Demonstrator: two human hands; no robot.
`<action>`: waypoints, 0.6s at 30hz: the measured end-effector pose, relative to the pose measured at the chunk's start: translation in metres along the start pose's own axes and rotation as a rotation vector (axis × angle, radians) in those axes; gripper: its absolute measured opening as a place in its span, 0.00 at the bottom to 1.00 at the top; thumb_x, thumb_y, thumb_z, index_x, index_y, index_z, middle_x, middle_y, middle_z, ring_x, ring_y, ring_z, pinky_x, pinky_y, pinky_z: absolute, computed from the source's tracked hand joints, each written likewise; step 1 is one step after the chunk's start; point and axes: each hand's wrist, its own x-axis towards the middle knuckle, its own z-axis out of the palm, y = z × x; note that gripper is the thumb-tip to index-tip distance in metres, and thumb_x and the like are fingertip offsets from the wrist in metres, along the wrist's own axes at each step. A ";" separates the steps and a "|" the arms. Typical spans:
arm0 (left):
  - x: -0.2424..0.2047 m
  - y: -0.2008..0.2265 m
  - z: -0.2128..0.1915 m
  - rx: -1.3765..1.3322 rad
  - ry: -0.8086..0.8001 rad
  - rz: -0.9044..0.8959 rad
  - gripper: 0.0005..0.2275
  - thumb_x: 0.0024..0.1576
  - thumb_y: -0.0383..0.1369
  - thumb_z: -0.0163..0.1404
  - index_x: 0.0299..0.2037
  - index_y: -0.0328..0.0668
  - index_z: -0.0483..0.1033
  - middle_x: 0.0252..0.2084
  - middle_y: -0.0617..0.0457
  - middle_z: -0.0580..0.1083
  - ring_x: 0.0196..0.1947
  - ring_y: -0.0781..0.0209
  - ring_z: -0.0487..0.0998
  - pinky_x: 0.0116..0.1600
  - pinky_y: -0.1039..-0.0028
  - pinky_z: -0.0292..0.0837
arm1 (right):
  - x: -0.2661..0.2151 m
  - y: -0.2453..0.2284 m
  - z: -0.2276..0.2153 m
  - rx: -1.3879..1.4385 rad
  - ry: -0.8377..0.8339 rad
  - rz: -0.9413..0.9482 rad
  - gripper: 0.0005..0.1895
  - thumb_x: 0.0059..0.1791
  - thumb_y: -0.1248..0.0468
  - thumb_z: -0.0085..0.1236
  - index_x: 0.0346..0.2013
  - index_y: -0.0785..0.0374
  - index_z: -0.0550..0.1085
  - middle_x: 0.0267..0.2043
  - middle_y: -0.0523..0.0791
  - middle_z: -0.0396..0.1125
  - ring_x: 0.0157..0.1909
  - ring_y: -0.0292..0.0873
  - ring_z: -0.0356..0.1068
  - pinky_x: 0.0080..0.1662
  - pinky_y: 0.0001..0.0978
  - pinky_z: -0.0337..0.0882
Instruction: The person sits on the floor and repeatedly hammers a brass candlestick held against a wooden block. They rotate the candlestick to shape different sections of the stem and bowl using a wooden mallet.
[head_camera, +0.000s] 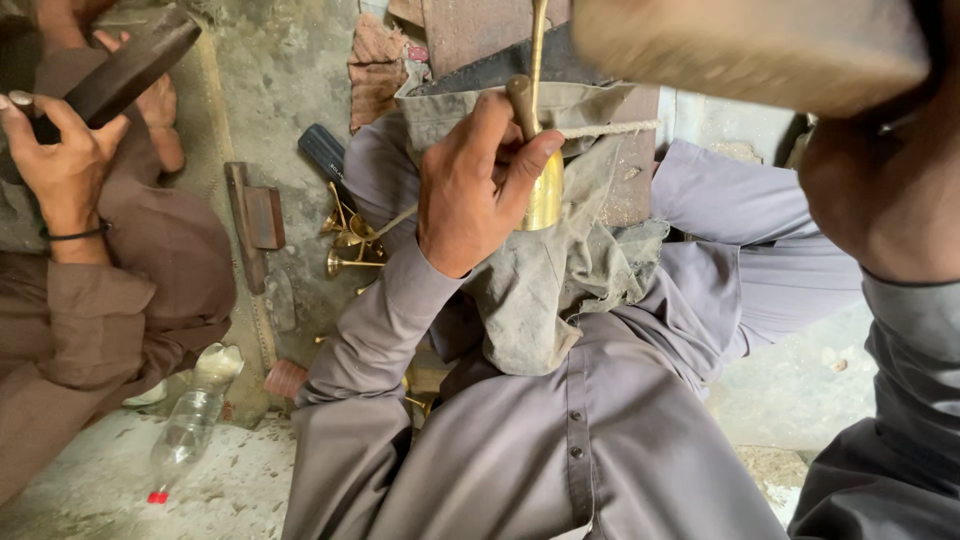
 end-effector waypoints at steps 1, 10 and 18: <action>-0.001 0.001 0.000 0.002 0.010 -0.006 0.12 0.68 0.37 0.55 0.43 0.38 0.67 0.34 0.53 0.77 0.29 0.66 0.82 0.32 0.76 0.77 | 0.004 -0.003 -0.002 -0.034 -0.027 -0.005 0.27 0.51 0.87 0.45 0.65 0.74 0.62 0.53 0.58 0.66 0.52 0.54 0.72 0.50 0.34 0.75; 0.005 0.001 -0.005 0.098 -0.083 0.086 0.12 0.67 0.38 0.57 0.47 0.37 0.71 0.34 0.49 0.76 0.31 0.58 0.80 0.35 0.67 0.74 | 0.027 -0.009 -0.010 0.194 -0.099 -0.014 0.26 0.50 0.88 0.44 0.63 0.76 0.64 0.53 0.60 0.68 0.52 0.56 0.74 0.50 0.37 0.75; 0.022 0.012 -0.012 0.159 -0.276 0.178 0.15 0.68 0.43 0.54 0.54 0.42 0.69 0.41 0.47 0.75 0.39 0.41 0.80 0.39 0.58 0.74 | -0.021 0.022 0.006 0.312 -0.048 0.147 0.23 0.55 0.87 0.47 0.63 0.76 0.57 0.53 0.60 0.66 0.53 0.54 0.74 0.53 0.34 0.77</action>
